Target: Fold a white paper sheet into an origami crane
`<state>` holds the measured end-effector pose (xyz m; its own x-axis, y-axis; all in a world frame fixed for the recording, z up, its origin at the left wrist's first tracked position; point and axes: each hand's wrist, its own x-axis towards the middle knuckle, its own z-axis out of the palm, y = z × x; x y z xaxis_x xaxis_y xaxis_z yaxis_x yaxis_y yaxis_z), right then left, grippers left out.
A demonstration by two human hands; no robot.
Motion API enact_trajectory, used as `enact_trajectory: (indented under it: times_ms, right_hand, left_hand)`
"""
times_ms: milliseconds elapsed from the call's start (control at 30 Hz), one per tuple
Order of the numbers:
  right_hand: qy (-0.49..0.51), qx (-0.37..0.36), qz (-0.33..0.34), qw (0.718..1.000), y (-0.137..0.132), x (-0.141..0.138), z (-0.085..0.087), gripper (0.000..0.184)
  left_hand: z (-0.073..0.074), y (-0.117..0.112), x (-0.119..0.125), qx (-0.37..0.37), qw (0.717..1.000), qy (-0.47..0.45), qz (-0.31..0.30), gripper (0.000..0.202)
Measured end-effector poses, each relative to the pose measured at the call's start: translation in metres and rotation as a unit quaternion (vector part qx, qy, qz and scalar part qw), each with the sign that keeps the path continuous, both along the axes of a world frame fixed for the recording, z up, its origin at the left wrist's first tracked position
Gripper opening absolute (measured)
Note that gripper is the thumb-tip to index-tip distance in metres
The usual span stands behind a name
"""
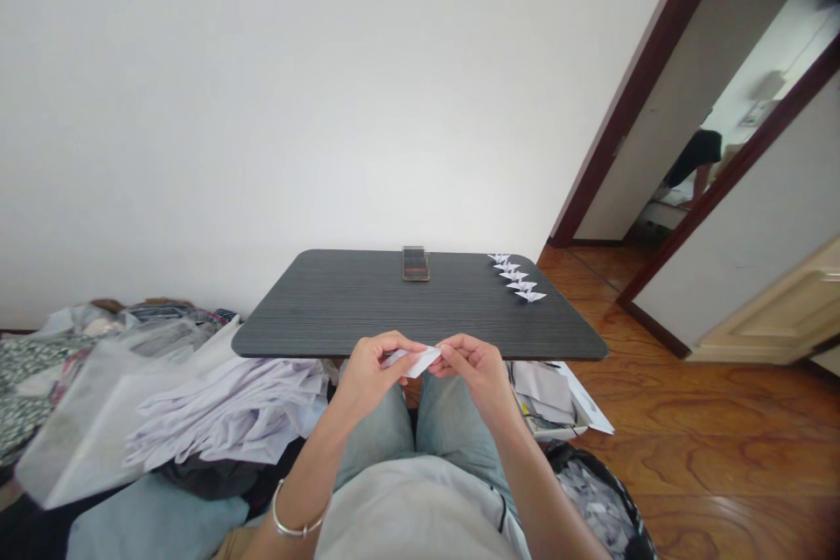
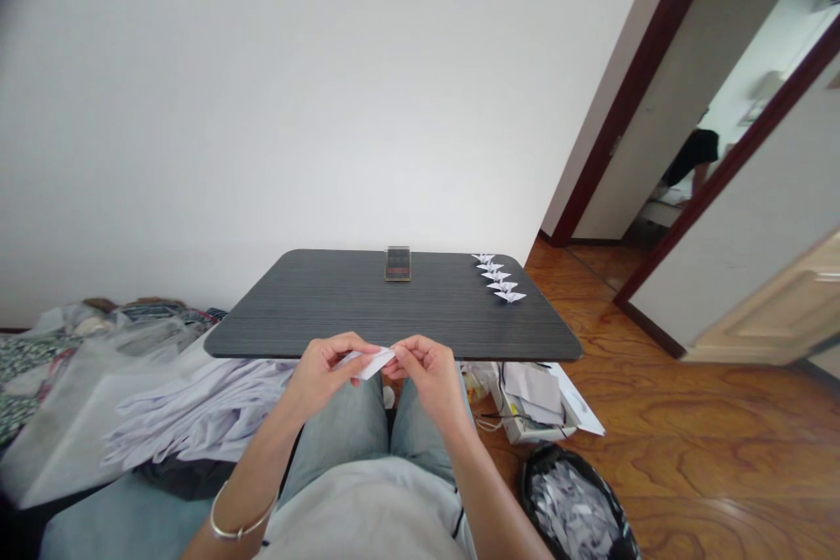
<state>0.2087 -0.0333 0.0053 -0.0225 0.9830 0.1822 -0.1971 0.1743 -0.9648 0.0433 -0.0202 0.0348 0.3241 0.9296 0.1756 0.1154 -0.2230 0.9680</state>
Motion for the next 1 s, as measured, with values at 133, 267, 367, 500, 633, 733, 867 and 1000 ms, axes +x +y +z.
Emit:
enact_trajectory:
  times_ms: [133, 267, 367, 500, 633, 733, 867, 1000]
  right_hand:
    - [0.006, -0.003, -0.001, 1.000, 0.000, 0.000, 0.000, 0.026]
    - [-0.001, -0.018, 0.003, 1.000, 0.001, -0.001, 0.002, 0.026]
    - [-0.001, -0.022, 0.007, 1.000, 0.001, -0.001, 0.002, 0.025]
    - [0.007, -0.020, 0.009, 1.000, 0.001, 0.000, 0.002, 0.023]
    - [0.006, -0.030, -0.001, 1.000, 0.000, 0.001, 0.006, 0.026]
    - [0.009, -0.037, -0.005, 0.999, -0.002, 0.000, 0.010, 0.027]
    - [0.003, -0.042, 0.002, 0.999, -0.004, 0.001, 0.013, 0.025]
    - [0.004, -0.034, 0.010, 0.999, -0.005, 0.001, 0.012, 0.022]
  left_hand:
    - [0.000, 0.000, 0.001, 0.007, 1.000, -0.003, -0.004, 0.019]
    - [0.002, -0.001, 0.002, 0.007, 1.000, -0.004, 0.001, 0.019]
    - [0.001, -0.001, 0.000, -0.021, 1.000, -0.011, -0.004, 0.022]
    - [-0.002, -0.002, -0.005, -0.062, 0.996, -0.051, -0.039, 0.031]
    - [0.001, -0.004, -0.009, -0.051, 0.994, -0.073, -0.060, 0.022]
    - [0.004, -0.006, -0.009, -0.057, 0.993, -0.082, -0.060, 0.020]
    - [0.004, -0.008, -0.009, -0.061, 0.992, -0.093, -0.061, 0.020]
    - [0.003, -0.010, -0.010, -0.037, 0.995, -0.082, -0.052, 0.019]
